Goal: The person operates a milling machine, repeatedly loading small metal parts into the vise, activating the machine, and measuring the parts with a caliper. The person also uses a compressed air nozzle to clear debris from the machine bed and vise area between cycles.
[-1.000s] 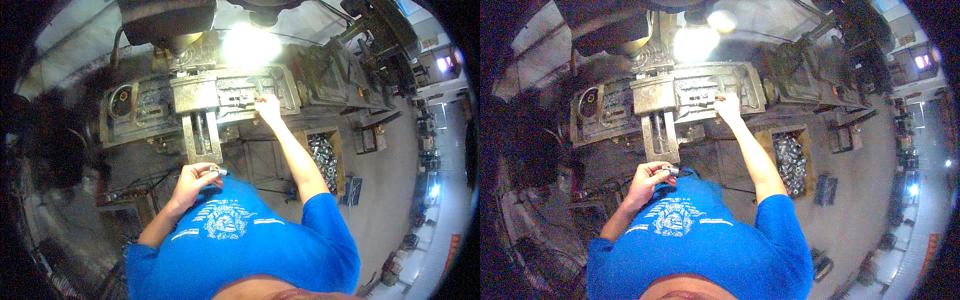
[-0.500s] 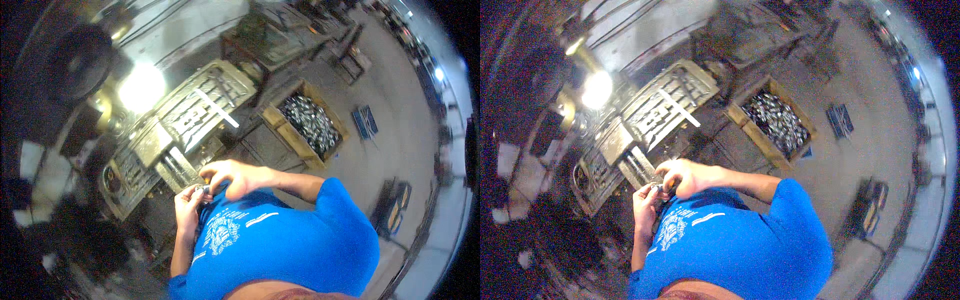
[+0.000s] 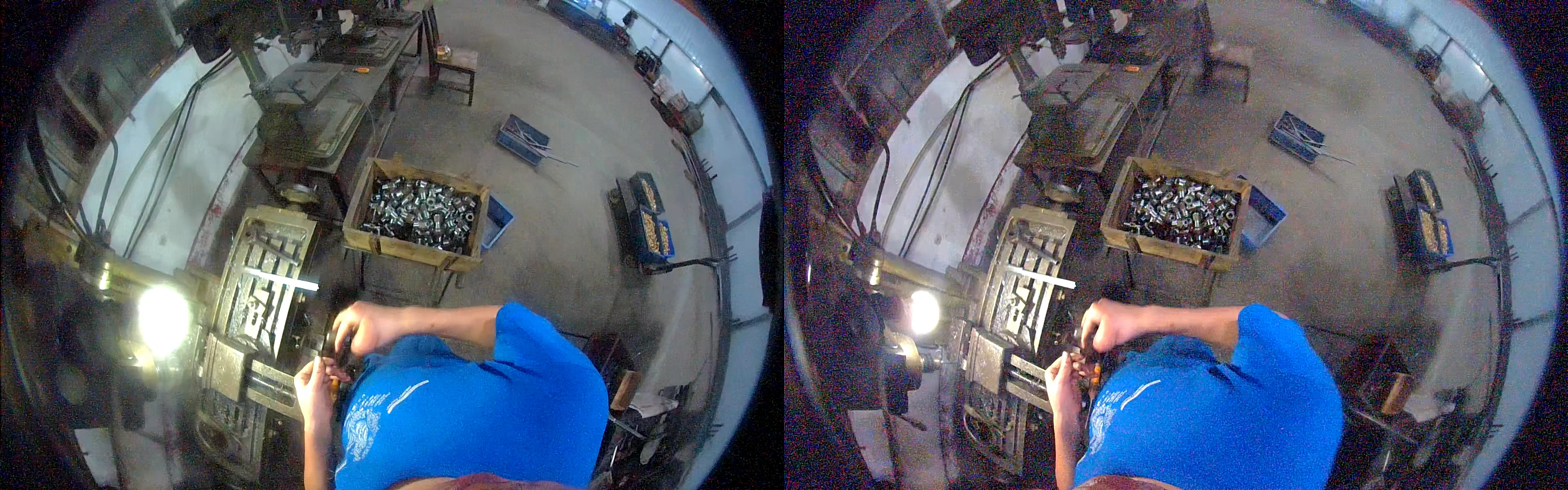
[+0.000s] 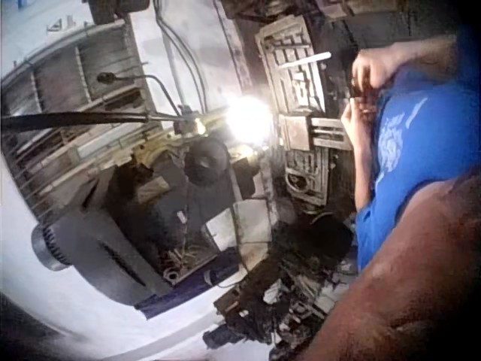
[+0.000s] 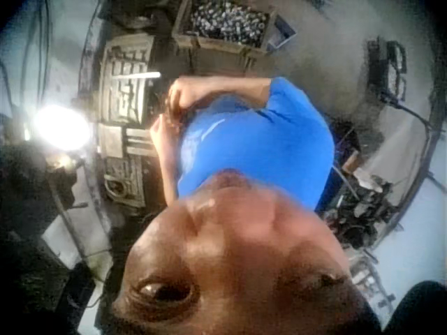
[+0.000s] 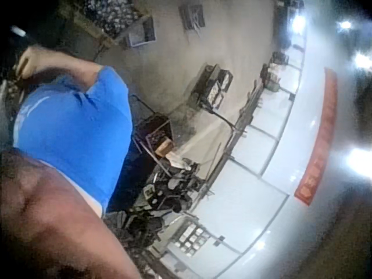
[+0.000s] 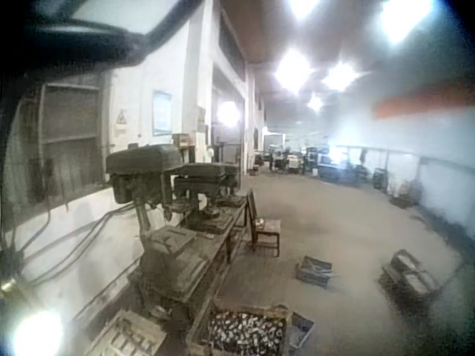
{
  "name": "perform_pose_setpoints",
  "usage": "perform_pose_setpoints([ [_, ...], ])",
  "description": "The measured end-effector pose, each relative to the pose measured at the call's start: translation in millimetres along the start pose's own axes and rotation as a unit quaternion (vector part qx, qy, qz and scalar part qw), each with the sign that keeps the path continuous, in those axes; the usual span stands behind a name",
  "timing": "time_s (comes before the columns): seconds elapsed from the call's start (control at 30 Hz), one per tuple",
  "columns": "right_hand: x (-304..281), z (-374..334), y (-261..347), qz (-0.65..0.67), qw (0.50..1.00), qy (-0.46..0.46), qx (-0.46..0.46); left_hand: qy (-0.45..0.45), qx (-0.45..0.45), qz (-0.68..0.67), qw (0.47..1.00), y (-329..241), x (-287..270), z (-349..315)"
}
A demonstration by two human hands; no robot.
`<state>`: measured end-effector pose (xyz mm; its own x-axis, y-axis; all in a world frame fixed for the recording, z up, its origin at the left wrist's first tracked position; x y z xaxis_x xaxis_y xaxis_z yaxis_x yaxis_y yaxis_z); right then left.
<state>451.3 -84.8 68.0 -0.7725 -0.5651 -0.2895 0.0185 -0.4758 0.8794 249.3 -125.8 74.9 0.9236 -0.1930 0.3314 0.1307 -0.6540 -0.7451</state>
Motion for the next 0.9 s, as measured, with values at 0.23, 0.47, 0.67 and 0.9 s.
perform_pose_setpoints([
  [0.23,-120,-38,-55,-0.298,0.921,-0.19,0.163,-0.078,0.031,-0.017,0.996,11,-20,-20],
  [0.47,-169,-70,-136,-0.421,0.875,-0.188,0.147,-0.121,0.039,-0.083,0.988,34,-45,-32],
  [0.67,-143,-42,-111,-0.453,0.817,-0.246,0.257,-0.143,0.056,-0.118,0.981,38,-42,-44],
  [0.9,-70,0,-49,-0.347,0.918,-0.194,0.013,-0.119,0.067,-0.127,0.982,42,-41,-43],
])
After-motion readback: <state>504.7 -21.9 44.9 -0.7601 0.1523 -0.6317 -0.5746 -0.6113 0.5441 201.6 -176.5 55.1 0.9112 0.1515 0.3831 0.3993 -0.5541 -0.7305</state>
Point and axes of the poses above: each hand's wrist, its own z-axis towards the middle knuckle, its own x-axis out of the palm, y = z × x, the point moved 1 cm from there along z, towards the middle knuckle, and after that the axes turned 15 degrees about -x, right-handed, at the moved point
